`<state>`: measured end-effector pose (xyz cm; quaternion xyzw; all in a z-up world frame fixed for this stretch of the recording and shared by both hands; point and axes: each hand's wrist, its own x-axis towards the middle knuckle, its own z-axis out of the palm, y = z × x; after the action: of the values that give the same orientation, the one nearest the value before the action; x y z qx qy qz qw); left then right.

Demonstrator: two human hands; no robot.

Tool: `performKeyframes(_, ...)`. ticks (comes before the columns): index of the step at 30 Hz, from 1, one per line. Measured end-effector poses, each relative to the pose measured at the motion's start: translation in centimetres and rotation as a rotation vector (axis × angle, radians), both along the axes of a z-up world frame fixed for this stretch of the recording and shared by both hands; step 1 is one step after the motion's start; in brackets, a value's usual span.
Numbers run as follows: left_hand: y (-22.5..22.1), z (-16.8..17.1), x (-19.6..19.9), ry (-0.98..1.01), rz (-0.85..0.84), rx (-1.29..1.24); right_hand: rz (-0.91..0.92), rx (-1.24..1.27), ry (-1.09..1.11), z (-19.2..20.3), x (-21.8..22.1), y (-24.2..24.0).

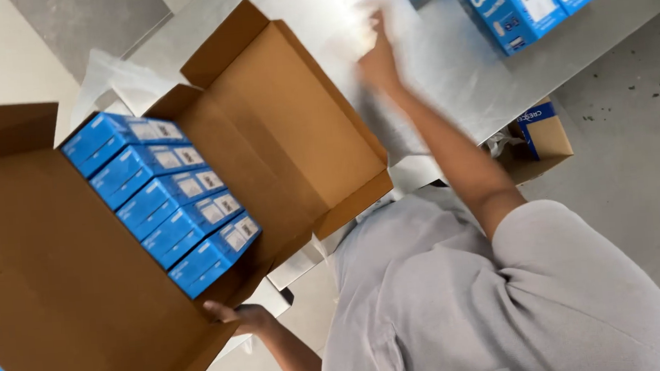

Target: Packing blue milk cartons into a cardboard box and cutting plastic wrap with a utility knife.

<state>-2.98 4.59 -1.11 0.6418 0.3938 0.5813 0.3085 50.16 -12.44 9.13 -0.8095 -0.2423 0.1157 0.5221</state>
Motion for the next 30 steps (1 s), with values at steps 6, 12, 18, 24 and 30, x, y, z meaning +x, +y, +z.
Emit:
performKeyframes(6, 2.5, -6.7, -5.4, 0.346, 0.08, 0.278, -0.499, -0.784, -0.423, -6.5, 14.6, -20.1)
performKeyframes(12, 1.1, -3.5, -2.7, -0.119, -0.018, -0.132, -0.519, -0.912, -0.607, -8.8, 12.8, -19.4)
performKeyframes(18, -1.6, 3.5, 2.9, -0.287, 0.009, -0.319, -0.506, -1.002, -0.361, -7.8, 13.7, -18.4)
performKeyframes(24, -2.8, -13.4, -5.0, -0.305, -0.084, -0.457, -0.338, -0.594, -0.345, 0.0, 9.7, -18.5)
performKeyframes(30, -6.6, 2.2, 5.2, -0.225, 0.04, -0.386, 0.023, 0.931, 0.429, 7.1, -3.6, -12.0)
